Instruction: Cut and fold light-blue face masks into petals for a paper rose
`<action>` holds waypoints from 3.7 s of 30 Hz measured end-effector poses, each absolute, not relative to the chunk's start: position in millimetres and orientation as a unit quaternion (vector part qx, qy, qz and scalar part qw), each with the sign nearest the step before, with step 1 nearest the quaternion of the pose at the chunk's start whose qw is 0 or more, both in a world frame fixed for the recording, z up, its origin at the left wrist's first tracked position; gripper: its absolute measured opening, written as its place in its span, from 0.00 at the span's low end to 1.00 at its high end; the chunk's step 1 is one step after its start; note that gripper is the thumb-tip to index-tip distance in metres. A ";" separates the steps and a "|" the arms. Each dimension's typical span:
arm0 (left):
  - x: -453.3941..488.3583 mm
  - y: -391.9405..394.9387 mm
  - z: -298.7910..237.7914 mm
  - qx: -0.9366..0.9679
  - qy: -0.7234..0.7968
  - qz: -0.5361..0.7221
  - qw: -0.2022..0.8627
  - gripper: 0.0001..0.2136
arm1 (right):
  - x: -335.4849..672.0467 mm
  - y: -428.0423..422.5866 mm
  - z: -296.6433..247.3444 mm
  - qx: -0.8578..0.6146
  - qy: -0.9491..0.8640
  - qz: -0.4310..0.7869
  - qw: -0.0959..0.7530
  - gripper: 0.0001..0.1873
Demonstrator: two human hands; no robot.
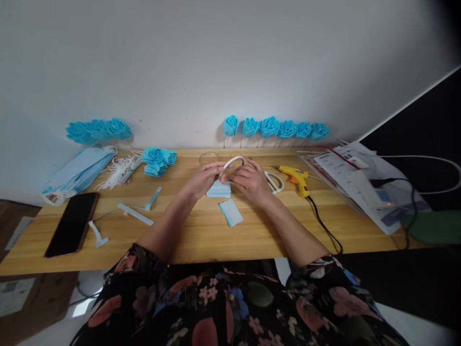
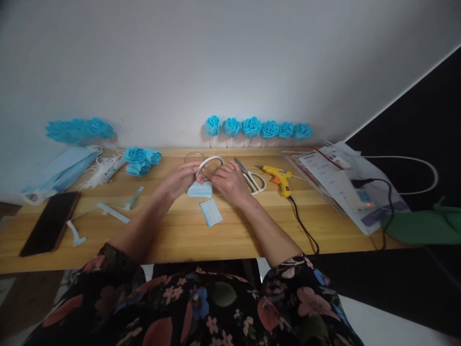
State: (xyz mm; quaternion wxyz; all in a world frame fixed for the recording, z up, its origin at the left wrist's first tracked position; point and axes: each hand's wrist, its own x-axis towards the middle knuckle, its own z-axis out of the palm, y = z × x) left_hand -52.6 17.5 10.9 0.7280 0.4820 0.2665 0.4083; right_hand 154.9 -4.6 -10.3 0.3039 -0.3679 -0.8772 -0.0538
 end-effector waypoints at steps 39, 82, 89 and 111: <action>-49.8 11.7 10.9 0.532 0.197 0.396 0.722 0.17 | 160.5 -3.8 -8.2 -0.367 -0.637 0.439 0.516 0.28; -45.4 21.4 11.6 0.362 0.333 0.457 0.741 0.11 | 160.0 3.2 -14.4 -0.333 -0.833 0.072 0.436 0.12; -42.4 14.0 16.1 0.359 0.284 0.476 0.750 0.05 | 153.9 1.9 -25.5 -0.333 -0.855 0.043 0.395 0.14; -43.8 12.1 23.4 0.355 0.286 0.512 0.728 0.15 | 298.1 -80.4 -40.7 -0.790 -0.589 -0.071 0.156 0.25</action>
